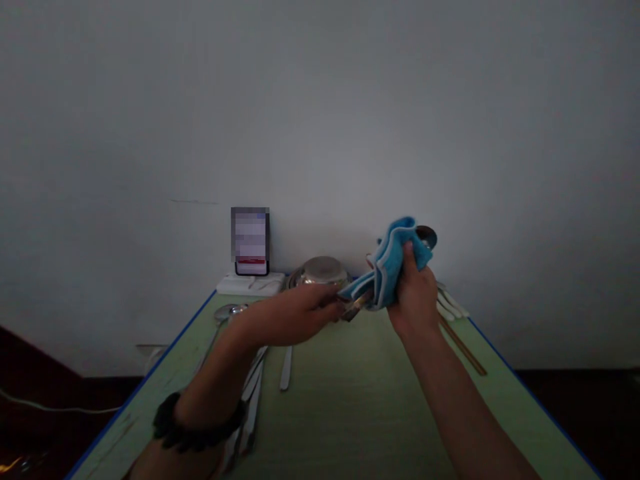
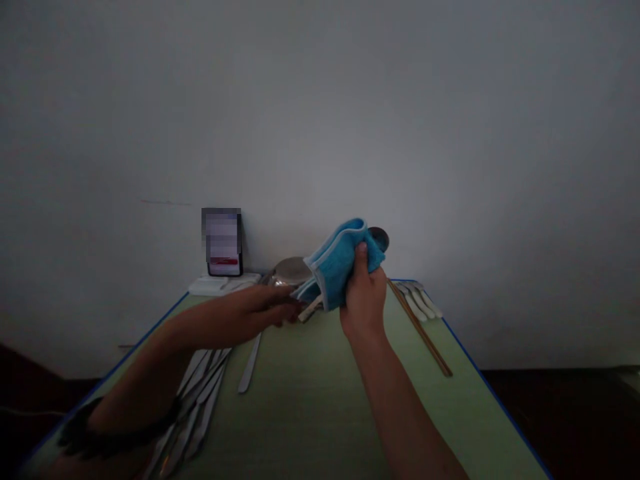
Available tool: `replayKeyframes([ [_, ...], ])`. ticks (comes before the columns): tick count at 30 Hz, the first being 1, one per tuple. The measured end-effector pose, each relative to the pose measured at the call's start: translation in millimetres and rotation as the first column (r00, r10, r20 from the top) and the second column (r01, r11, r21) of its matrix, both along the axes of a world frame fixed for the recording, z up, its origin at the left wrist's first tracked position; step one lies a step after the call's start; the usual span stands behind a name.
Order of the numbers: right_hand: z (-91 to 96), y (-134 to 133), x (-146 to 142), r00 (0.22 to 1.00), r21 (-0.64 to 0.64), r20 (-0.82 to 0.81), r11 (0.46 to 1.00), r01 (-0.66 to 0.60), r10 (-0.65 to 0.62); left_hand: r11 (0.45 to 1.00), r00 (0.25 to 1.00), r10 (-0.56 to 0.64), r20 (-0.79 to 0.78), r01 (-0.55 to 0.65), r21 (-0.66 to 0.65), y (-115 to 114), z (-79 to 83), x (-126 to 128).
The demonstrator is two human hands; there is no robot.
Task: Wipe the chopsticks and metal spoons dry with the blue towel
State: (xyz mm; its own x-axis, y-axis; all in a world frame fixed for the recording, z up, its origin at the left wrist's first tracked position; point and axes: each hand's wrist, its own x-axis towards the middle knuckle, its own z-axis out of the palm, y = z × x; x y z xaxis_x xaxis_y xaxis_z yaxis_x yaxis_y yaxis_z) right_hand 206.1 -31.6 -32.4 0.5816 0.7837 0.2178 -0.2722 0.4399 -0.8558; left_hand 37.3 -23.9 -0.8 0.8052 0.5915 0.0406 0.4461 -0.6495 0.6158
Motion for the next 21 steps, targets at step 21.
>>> replayKeyframes([
  [21, 2.3, -4.8, 24.6, 0.870, -0.250, 0.425, 0.956, -0.152, 0.249, 0.989, 0.978, -0.030, -0.207, -0.001, -0.146, -0.7, 16.3, -39.0],
])
